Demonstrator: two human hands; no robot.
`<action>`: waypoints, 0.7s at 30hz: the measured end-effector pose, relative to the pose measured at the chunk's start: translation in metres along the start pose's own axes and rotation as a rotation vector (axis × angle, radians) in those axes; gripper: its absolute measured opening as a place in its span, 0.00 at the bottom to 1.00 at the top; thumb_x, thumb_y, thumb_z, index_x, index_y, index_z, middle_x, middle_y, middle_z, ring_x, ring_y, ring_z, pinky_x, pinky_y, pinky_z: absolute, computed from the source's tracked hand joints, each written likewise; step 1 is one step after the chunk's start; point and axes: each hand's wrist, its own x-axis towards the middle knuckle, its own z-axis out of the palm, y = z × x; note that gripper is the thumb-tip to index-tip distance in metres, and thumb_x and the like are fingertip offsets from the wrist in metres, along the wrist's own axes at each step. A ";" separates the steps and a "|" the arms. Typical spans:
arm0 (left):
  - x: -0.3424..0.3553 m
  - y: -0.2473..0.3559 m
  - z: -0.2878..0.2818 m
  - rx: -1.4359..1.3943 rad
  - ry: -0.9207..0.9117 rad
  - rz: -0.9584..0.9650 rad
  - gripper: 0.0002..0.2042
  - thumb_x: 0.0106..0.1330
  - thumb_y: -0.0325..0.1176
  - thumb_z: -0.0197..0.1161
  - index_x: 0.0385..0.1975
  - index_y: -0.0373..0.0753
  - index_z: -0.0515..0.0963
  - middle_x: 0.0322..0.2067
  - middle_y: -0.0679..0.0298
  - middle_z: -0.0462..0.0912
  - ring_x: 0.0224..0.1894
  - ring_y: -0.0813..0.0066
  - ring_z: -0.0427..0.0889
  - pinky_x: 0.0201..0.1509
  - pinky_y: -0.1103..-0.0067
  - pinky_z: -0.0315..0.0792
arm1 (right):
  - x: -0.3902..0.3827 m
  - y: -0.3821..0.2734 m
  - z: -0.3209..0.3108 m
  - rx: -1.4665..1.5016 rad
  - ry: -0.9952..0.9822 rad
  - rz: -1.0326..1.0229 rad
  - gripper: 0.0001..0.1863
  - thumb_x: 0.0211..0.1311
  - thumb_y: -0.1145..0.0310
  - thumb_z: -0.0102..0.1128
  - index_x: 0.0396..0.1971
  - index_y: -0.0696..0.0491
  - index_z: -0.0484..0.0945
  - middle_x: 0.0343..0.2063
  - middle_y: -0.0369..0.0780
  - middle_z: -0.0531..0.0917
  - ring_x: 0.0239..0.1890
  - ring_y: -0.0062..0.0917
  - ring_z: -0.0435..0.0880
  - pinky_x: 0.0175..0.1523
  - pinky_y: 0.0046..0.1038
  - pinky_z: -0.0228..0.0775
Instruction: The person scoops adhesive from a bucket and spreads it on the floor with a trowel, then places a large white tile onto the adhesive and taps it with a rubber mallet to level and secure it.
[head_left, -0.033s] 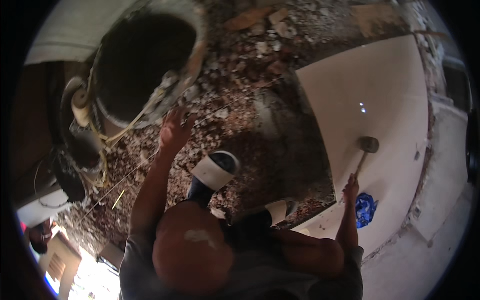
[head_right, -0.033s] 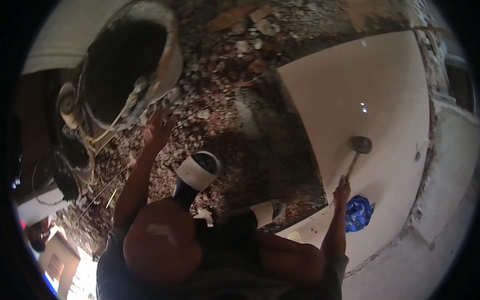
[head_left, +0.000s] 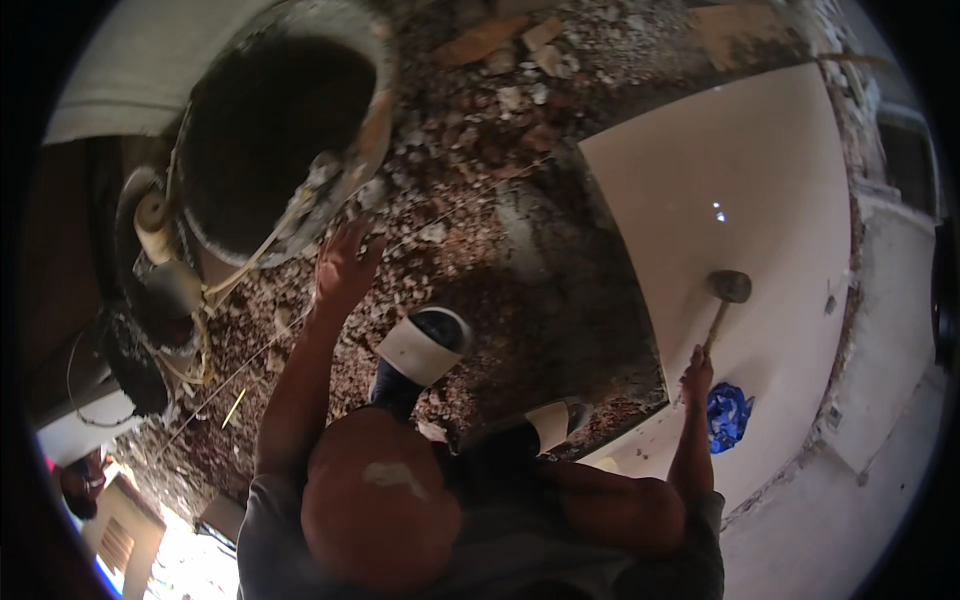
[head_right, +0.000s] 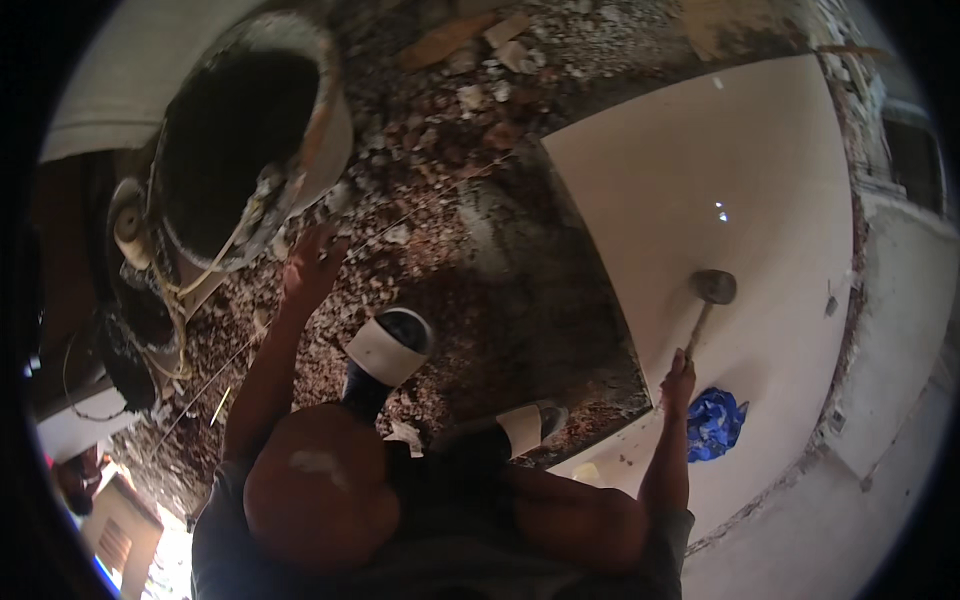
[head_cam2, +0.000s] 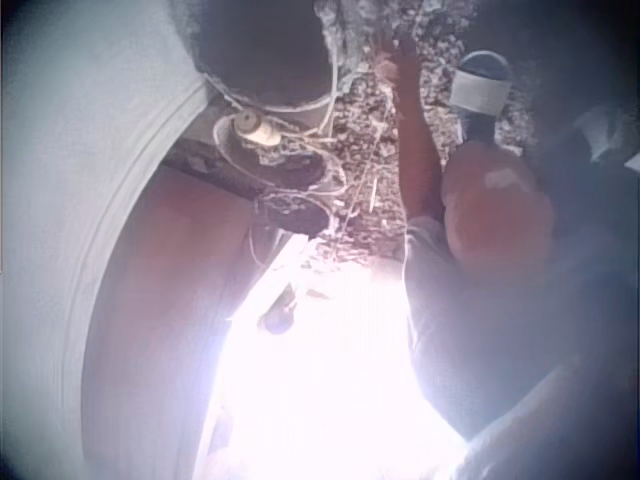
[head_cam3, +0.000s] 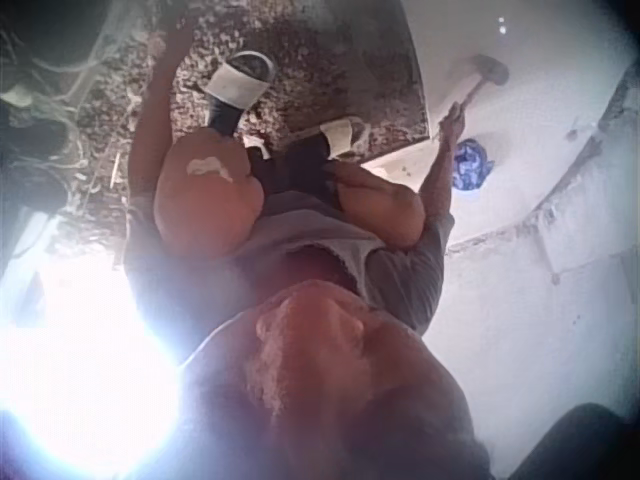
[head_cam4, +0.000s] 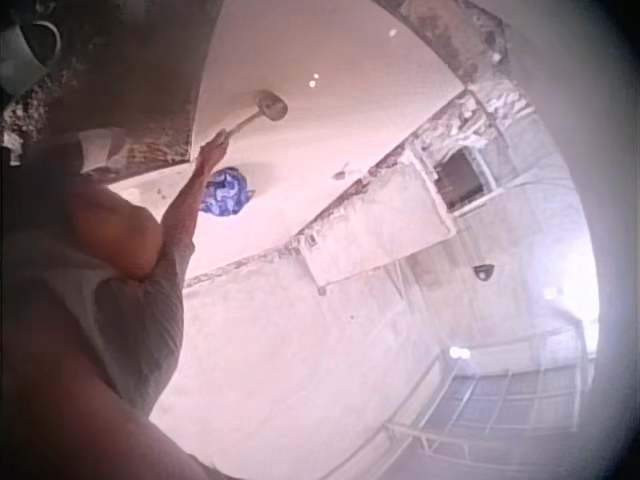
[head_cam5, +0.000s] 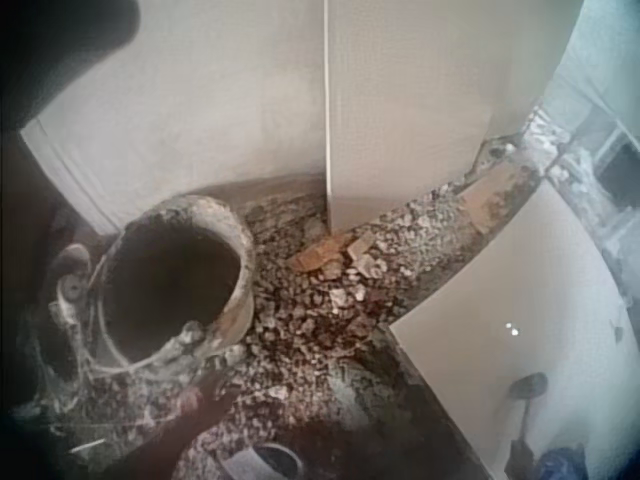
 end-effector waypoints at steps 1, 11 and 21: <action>0.003 0.003 0.005 0.043 0.015 0.081 0.16 0.61 0.39 0.66 0.43 0.36 0.77 0.46 0.52 0.79 0.47 0.52 0.79 0.51 0.63 0.72 | -0.008 -0.014 0.004 -0.016 0.019 0.028 0.23 0.69 0.47 0.48 0.32 0.56 0.71 0.12 0.33 0.67 0.10 0.19 0.66 0.15 0.24 0.59; 0.024 0.020 0.024 0.410 -0.020 0.313 0.17 0.52 0.41 0.69 0.38 0.38 0.80 0.43 0.57 0.80 0.48 0.57 0.76 0.55 0.63 0.66 | -0.019 -0.035 0.020 0.088 0.012 0.045 0.21 0.68 0.48 0.49 0.29 0.53 0.66 0.11 0.30 0.63 0.09 0.15 0.63 0.14 0.21 0.57; 0.027 0.009 0.016 0.184 -0.151 0.253 0.21 0.55 0.48 0.67 0.39 0.36 0.78 0.47 0.54 0.77 0.50 0.53 0.75 0.56 0.59 0.64 | -0.027 -0.041 0.033 0.310 0.000 0.130 0.22 0.67 0.44 0.51 0.25 0.47 0.65 0.11 0.25 0.57 0.10 0.10 0.56 0.13 0.18 0.50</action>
